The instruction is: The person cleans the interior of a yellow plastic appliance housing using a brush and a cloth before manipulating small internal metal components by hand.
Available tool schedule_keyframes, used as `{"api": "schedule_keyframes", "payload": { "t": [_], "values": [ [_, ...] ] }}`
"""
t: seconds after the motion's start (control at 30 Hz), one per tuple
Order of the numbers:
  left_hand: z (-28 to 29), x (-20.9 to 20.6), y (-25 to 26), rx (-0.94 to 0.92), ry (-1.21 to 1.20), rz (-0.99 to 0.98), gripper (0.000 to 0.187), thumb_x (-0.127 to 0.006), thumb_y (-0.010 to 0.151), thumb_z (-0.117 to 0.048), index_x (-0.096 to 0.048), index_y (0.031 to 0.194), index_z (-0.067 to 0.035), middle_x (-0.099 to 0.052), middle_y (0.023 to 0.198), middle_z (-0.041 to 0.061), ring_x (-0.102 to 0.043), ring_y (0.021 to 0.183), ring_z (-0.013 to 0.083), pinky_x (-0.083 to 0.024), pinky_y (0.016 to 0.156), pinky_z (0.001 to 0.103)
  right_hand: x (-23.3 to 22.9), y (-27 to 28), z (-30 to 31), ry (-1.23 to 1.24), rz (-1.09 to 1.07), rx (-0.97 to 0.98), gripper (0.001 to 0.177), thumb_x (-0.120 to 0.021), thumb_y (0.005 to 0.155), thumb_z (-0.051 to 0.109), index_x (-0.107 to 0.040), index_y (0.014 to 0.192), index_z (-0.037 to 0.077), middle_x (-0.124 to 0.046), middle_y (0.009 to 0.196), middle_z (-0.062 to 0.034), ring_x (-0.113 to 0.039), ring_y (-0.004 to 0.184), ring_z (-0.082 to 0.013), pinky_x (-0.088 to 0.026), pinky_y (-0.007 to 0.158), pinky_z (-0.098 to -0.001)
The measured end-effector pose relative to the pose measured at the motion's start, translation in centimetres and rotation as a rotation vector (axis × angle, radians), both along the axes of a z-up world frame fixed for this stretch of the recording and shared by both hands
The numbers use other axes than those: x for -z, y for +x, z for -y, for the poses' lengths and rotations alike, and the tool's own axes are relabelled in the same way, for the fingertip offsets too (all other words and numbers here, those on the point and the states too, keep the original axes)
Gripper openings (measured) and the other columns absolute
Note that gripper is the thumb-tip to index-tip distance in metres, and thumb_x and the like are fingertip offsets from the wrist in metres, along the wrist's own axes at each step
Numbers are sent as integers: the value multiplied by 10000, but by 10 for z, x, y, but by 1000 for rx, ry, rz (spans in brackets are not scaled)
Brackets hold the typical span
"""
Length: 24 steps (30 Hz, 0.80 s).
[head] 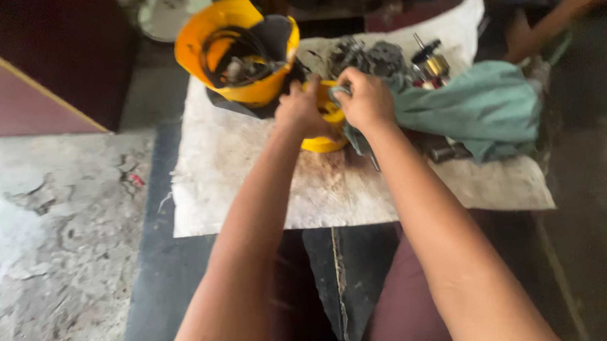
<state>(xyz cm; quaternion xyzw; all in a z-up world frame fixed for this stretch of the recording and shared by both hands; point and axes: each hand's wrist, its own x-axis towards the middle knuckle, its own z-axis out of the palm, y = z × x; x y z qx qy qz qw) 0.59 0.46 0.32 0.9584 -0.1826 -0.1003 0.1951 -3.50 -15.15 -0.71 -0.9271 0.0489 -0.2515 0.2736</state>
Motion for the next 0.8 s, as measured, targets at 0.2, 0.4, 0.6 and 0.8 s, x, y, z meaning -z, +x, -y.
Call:
{"api": "schedule_keyframes", "payload": {
  "t": [0.2, 0.4, 0.6, 0.8],
  "values": [
    [2, -15, -5, 18, 65, -39, 1401, -1019, 440, -477, -224, 1573, -264, -384, 1520, 180, -498, 1326, 439, -506, 1032, 488, 9, -13, 6, 36, -2, -111, 195, -842, 845, 251, -732, 918, 107, -731, 876, -128, -702, 784, -312, -524, 679, -424],
    [20, -24, 7, 58, 349, -100, 1429, -1015, 451, -506, -176, 1559, -176, -342, 1533, 185, -470, 1353, 411, -551, 983, 507, 5, -26, 11, 82, 19, -283, 183, -825, 863, 245, -749, 971, 119, -741, 861, -113, -727, 783, -268, -536, 690, -372],
    [5, 5, 31, 247, 131, -47, 1371, -963, 491, -601, -244, 1515, -39, -412, 1469, 275, -518, 1308, 454, -467, 1078, 436, 17, 16, 22, 131, 2, -17, 165, -836, 872, 266, -787, 951, 130, -756, 830, -94, -713, 732, -221, -543, 675, -363],
    [-4, 20, 40, 288, 28, 35, 1348, -958, 478, -620, -281, 1492, -42, -433, 1467, 265, -558, 1276, 430, -480, 1053, 430, 29, 11, 26, 121, 109, -181, 160, -820, 908, 238, -763, 967, 100, -759, 867, -86, -721, 769, -213, -538, 692, -352]
  ]
}}
